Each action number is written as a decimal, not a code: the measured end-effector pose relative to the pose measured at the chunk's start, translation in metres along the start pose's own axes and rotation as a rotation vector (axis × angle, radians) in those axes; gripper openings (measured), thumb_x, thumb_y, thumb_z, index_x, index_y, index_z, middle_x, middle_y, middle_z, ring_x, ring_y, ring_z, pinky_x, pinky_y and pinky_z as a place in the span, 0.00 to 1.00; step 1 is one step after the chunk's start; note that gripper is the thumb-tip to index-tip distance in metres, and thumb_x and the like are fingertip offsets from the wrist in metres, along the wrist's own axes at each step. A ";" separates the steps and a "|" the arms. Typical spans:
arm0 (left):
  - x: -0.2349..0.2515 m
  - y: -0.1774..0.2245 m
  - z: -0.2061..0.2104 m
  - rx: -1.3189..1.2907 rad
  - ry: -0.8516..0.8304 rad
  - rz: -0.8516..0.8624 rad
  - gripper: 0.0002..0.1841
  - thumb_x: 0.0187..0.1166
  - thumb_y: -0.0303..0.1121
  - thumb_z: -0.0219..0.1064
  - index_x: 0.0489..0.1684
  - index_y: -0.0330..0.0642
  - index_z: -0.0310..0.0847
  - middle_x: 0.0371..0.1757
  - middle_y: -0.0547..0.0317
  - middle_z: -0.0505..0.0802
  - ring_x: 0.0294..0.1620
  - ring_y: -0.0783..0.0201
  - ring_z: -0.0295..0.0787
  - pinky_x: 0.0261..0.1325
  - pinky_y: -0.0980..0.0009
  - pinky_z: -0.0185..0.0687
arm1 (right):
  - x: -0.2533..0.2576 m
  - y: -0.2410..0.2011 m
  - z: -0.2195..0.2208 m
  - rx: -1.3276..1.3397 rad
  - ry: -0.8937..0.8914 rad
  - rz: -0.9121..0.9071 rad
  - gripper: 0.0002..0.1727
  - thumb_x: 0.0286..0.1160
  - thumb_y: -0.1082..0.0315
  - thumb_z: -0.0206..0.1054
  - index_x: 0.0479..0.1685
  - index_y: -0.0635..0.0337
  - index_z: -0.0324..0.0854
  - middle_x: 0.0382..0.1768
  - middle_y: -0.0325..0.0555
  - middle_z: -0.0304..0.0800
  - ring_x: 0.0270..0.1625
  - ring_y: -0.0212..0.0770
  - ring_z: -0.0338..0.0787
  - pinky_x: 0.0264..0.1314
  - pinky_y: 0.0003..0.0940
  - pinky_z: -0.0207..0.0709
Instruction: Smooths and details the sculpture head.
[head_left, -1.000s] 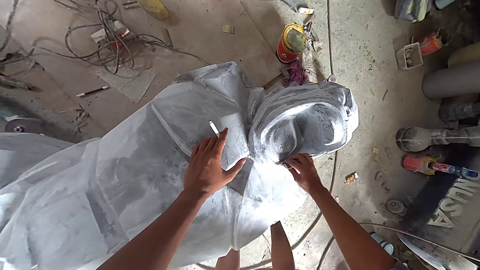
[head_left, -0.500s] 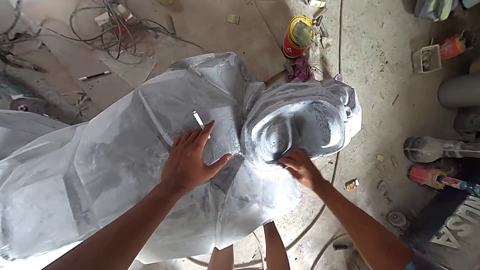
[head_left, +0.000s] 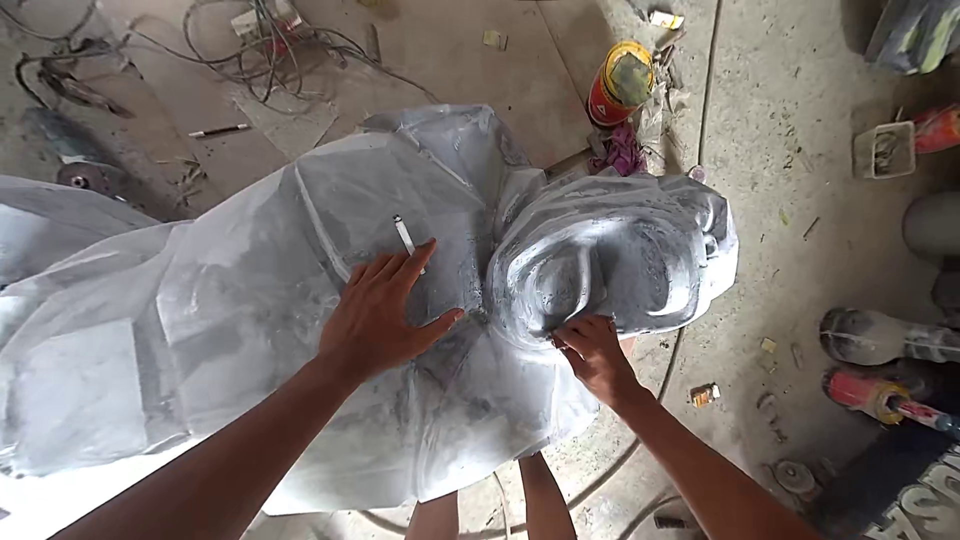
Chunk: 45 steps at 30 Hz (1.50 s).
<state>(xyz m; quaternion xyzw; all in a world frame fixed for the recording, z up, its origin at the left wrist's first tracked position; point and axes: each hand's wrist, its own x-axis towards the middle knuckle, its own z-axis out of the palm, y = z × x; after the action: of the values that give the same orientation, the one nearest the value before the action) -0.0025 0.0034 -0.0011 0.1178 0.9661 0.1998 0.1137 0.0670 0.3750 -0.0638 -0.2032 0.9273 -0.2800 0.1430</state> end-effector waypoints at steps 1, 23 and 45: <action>0.001 0.000 -0.001 0.005 0.002 0.005 0.54 0.63 0.77 0.61 0.91 0.52 0.63 0.67 0.49 0.88 0.67 0.48 0.83 0.66 0.45 0.73 | -0.001 0.004 -0.006 -0.014 -0.038 -0.030 0.13 0.78 0.62 0.68 0.57 0.43 0.93 0.58 0.37 0.92 0.69 0.45 0.85 0.74 0.56 0.74; -0.004 0.002 -0.003 -0.011 -0.047 0.002 0.54 0.65 0.78 0.58 0.90 0.49 0.63 0.70 0.48 0.87 0.70 0.46 0.83 0.71 0.42 0.72 | -0.003 0.006 -0.046 -0.418 -0.322 0.209 0.13 0.82 0.62 0.66 0.58 0.46 0.91 0.55 0.45 0.91 0.66 0.52 0.86 0.68 0.59 0.77; -0.004 0.000 0.000 -0.036 -0.011 0.017 0.55 0.63 0.79 0.58 0.91 0.51 0.62 0.69 0.50 0.87 0.70 0.49 0.82 0.69 0.45 0.74 | -0.003 -0.058 -0.013 -0.050 -0.154 0.205 0.13 0.82 0.63 0.65 0.56 0.42 0.92 0.55 0.46 0.93 0.63 0.53 0.88 0.66 0.61 0.79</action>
<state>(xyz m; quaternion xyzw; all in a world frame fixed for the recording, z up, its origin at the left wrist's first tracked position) 0.0013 0.0022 0.0001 0.1248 0.9606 0.2177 0.1193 0.0815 0.3380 -0.0193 -0.1318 0.9362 -0.2243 0.2364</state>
